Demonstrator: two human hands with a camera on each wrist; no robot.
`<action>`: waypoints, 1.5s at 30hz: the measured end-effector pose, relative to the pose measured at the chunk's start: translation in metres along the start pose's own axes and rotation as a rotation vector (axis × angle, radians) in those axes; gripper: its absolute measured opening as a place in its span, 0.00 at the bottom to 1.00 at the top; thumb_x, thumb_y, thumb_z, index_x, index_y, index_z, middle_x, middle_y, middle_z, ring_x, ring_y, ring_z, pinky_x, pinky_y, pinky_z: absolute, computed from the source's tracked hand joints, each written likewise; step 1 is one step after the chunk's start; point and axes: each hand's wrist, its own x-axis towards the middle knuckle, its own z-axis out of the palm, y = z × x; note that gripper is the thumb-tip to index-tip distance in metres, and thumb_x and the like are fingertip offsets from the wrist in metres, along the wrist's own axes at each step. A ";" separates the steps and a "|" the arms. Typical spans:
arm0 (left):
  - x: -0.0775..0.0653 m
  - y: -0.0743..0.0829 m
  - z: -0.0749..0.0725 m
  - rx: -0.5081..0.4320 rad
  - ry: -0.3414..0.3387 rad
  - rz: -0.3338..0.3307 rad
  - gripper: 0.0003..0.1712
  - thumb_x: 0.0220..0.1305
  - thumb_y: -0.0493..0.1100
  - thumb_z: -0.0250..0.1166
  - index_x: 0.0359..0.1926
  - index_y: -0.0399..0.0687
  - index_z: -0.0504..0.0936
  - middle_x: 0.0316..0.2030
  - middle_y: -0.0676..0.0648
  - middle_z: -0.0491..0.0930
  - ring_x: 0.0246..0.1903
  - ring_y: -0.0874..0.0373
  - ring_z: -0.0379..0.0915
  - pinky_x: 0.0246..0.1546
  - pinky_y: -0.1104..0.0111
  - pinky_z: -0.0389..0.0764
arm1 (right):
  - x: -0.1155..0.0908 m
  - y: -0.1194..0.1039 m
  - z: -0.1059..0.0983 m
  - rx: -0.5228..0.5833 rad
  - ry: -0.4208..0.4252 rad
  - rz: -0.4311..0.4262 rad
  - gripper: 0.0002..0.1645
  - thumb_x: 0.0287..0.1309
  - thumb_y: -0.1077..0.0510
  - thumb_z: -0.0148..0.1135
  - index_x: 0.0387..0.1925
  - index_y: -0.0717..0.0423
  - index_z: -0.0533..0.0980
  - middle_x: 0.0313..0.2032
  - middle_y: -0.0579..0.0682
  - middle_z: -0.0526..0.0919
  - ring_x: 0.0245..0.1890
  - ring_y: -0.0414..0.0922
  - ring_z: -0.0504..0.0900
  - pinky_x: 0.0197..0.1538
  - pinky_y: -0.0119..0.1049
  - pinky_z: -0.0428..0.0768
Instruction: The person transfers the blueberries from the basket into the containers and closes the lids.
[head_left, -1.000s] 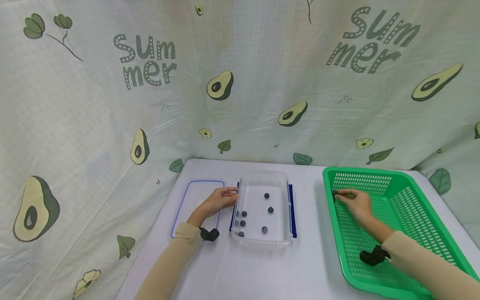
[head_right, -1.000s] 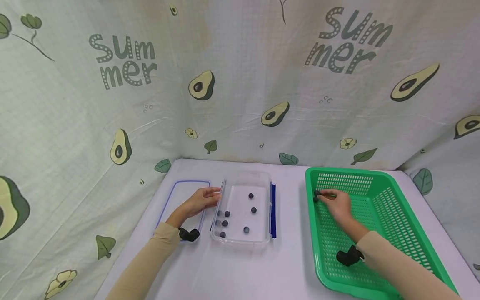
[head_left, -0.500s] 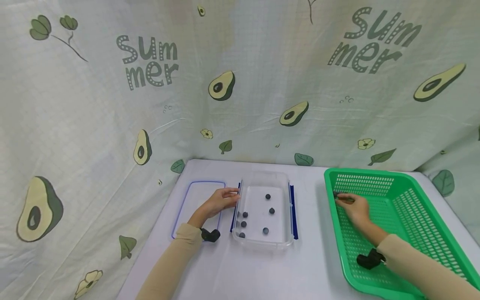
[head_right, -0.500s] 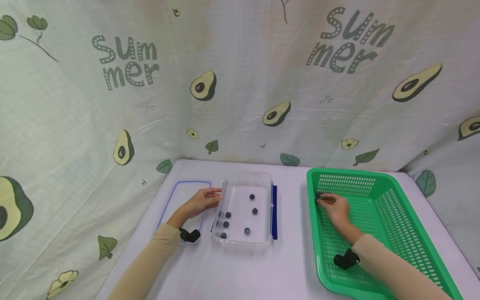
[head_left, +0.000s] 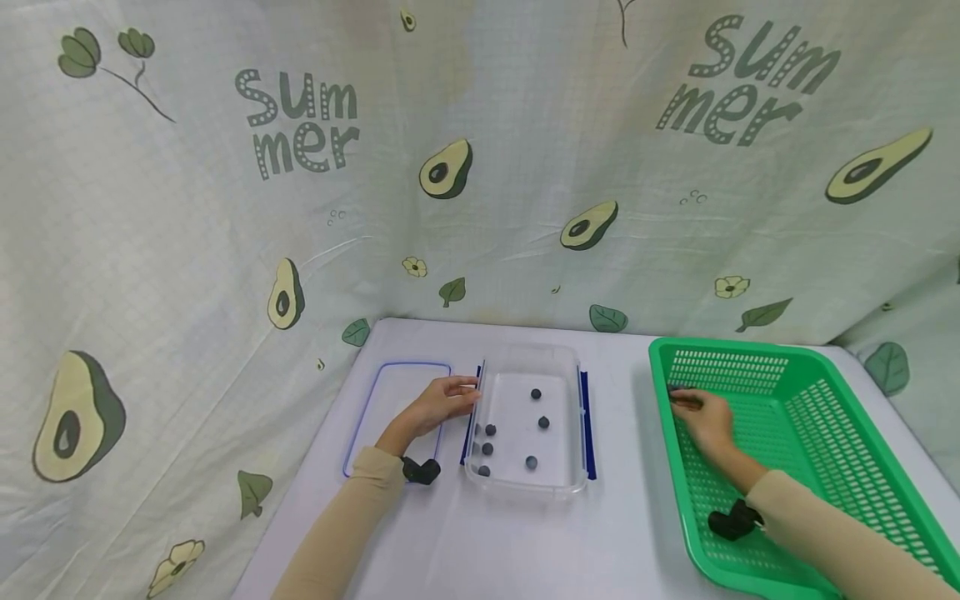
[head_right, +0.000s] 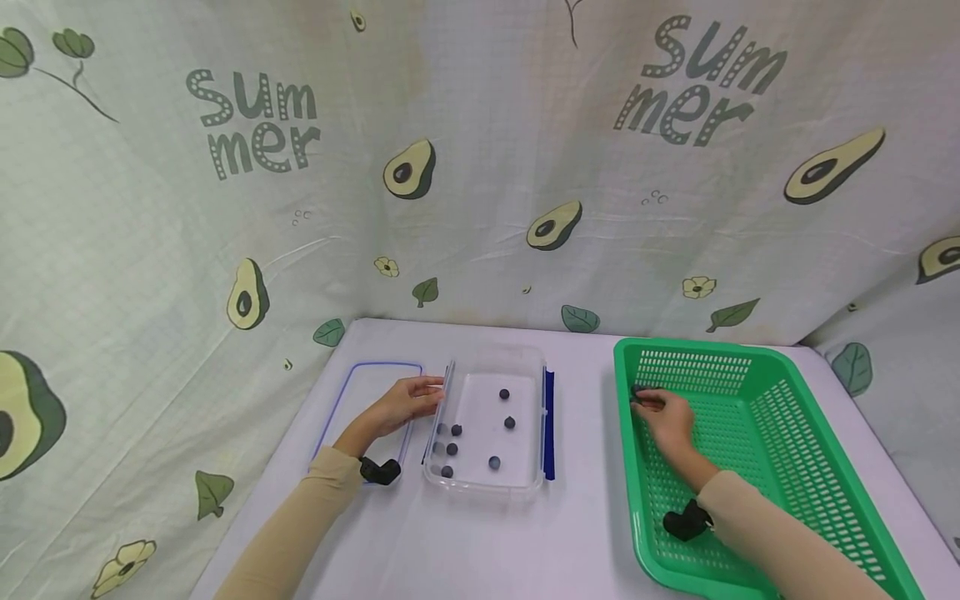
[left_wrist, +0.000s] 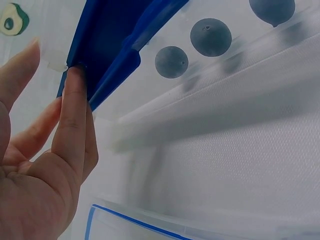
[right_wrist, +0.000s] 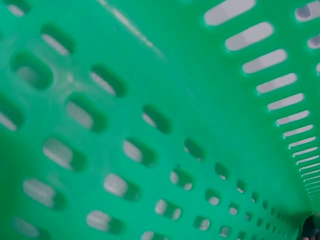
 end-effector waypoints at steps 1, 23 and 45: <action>0.000 0.000 0.000 -0.002 0.000 0.000 0.28 0.69 0.40 0.65 0.66 0.34 0.71 0.54 0.37 0.76 0.50 0.52 0.79 0.54 0.63 0.81 | 0.000 0.000 0.000 -0.003 0.000 -0.002 0.12 0.57 0.72 0.67 0.43 0.78 0.80 0.36 0.71 0.84 0.27 0.21 0.74 0.29 0.17 0.78; 0.002 0.004 0.001 -0.023 -0.006 -0.006 0.27 0.69 0.38 0.65 0.66 0.33 0.72 0.53 0.38 0.78 0.49 0.53 0.79 0.54 0.64 0.81 | 0.014 -0.035 -0.027 0.069 0.013 0.105 0.22 0.59 0.59 0.72 0.48 0.73 0.81 0.36 0.46 0.87 0.32 0.19 0.76 0.32 0.20 0.80; -0.001 0.003 -0.002 -0.002 -0.016 -0.002 0.29 0.69 0.40 0.65 0.67 0.33 0.70 0.55 0.37 0.76 0.53 0.48 0.78 0.55 0.63 0.81 | 0.015 -0.103 -0.035 0.195 -0.106 0.077 0.31 0.60 0.49 0.71 0.54 0.71 0.78 0.35 0.29 0.84 0.38 0.25 0.81 0.36 0.21 0.80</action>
